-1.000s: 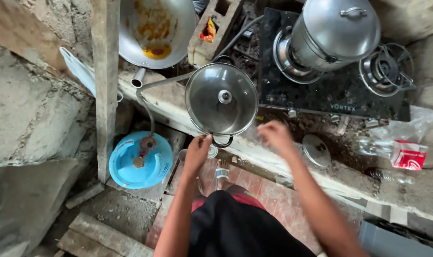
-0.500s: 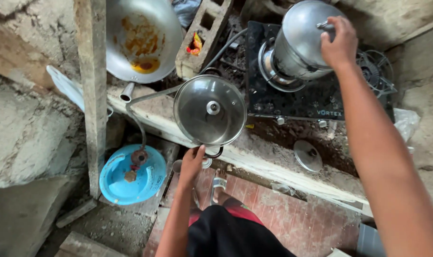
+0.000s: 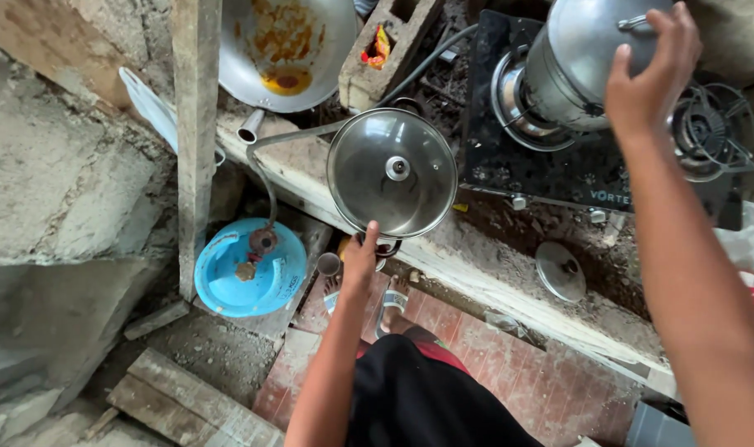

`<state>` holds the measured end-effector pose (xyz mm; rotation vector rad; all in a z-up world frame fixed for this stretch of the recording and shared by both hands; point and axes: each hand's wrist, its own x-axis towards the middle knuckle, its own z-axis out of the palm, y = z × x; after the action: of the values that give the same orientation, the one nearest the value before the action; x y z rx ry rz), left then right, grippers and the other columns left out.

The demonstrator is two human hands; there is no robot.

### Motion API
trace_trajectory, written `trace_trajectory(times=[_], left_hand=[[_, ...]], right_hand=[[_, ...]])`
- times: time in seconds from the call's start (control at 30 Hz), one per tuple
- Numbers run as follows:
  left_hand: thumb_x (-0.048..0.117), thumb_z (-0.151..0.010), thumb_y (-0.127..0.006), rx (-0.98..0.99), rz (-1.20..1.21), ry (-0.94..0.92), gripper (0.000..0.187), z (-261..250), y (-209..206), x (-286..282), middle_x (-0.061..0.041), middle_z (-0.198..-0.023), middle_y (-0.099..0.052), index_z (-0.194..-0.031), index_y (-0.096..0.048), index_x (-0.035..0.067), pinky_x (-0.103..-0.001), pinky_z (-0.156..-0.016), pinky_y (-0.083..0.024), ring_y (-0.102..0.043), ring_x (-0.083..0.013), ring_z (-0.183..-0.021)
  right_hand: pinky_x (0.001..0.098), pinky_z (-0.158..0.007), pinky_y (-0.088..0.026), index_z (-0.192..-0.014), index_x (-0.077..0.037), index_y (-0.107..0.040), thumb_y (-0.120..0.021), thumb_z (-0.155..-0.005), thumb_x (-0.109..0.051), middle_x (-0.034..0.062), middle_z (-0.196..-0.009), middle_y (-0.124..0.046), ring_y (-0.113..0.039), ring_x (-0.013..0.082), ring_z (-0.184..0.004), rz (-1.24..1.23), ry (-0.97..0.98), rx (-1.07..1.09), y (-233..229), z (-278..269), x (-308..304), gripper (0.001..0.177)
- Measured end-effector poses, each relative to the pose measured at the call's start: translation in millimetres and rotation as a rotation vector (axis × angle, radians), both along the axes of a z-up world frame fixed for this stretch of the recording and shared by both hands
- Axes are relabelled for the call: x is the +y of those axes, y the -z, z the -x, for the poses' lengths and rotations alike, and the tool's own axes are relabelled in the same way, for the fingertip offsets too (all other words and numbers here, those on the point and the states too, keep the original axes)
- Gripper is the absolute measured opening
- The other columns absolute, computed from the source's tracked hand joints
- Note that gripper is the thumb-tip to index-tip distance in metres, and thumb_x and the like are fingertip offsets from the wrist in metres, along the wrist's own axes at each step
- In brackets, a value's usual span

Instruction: Carry plastic bowls, metal pots, and storage containers from an indoor kitchen area out to an outdoor dishwashing station.

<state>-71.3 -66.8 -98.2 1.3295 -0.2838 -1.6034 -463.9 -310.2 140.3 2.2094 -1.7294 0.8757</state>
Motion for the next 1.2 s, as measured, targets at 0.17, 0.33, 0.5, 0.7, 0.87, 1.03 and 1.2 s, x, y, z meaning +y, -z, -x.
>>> trace_trajectory(times=[0.17,0.33,0.5,0.7,0.87,1.03,1.2], left_hand=[[0.045,-0.093,-0.072,-0.079,0.027,-0.056,0.046,-39,6,4,-0.001,-0.077,-0.062,-0.104,-0.064,0.001,-0.027,-0.053,-0.044,-0.058,-0.0108,-0.060],[0.038,-0.095,-0.074,0.071,0.033,-0.049,0.034,-79,-5,12,0.001,-0.065,-0.053,-0.092,-0.059,0.007,-0.026,-0.044,-0.033,-0.045,-0.0086,-0.050],[0.036,-0.095,-0.073,0.073,0.016,-0.049,0.032,-81,2,12,0.004,-0.066,-0.053,-0.089,-0.059,0.008,-0.025,-0.048,-0.035,-0.047,-0.0066,-0.054],[0.039,-0.094,-0.074,0.017,0.032,-0.015,0.036,-91,10,20,0.003,-0.071,-0.058,-0.090,-0.062,0.006,-0.024,-0.052,-0.039,-0.051,-0.0074,-0.059],[0.047,-0.095,-0.070,-0.090,-0.030,0.082,0.042,-101,11,33,0.001,-0.070,-0.056,-0.094,-0.062,0.005,-0.026,-0.050,-0.037,-0.048,-0.0097,-0.057],[0.045,-0.092,-0.069,-0.091,-0.119,-0.066,0.035,-116,-13,66,0.002,-0.078,-0.058,-0.101,-0.070,0.011,-0.026,-0.057,-0.044,-0.054,-0.0090,-0.063],[0.042,-0.098,-0.067,-0.248,-0.188,-0.131,0.034,-119,-55,129,0.004,-0.067,-0.052,-0.085,-0.063,0.012,-0.025,-0.050,-0.037,-0.047,-0.0074,-0.054]], right_hand=[[0.0503,-0.127,-0.043,-0.135,-0.008,-0.057,-0.059,-0.099,0.002,0.0142,-0.157,-0.050,-0.046,0.0336,-0.153,0.144,-0.268,-0.156,23,-91,39,0.037],[0.0426,-0.122,-0.043,-0.133,-0.002,-0.058,-0.071,-0.097,-0.011,0.0173,-0.139,-0.058,-0.056,0.0352,-0.137,-0.284,-0.362,-0.335,69,-187,70,0.039],[0.0435,-0.112,-0.040,-0.148,-0.003,-0.044,-0.077,-0.102,-0.025,0.0223,-0.146,-0.048,-0.048,0.0387,-0.136,-0.587,-0.220,-0.310,192,-189,48,0.061],[0.0407,-0.108,-0.048,-0.154,-0.004,-0.026,-0.087,-0.090,-0.028,0.0170,-0.145,-0.052,-0.054,0.0274,-0.131,-0.941,-0.086,-0.944,194,-200,46,0.092],[0.0413,-0.091,-0.060,-0.148,0.003,-0.045,-0.090,-0.083,-0.023,0.0173,-0.133,-0.064,-0.068,0.0259,-0.114,-1.138,0.010,-1.083,170,-210,70,0.084],[0.0363,-0.098,-0.056,-0.135,0.004,-0.057,-0.092,-0.085,-0.012,0.0102,-0.123,-0.067,-0.065,0.0197,-0.110,-1.029,-0.135,-1.085,195,-195,114,0.063],[0.0317,-0.095,-0.055,-0.128,0.002,-0.058,-0.092,-0.079,-0.014,0.0063,-0.116,-0.067,-0.065,0.0153,-0.105,-1.141,-0.230,-1.178,194,-199,170,0.062]])
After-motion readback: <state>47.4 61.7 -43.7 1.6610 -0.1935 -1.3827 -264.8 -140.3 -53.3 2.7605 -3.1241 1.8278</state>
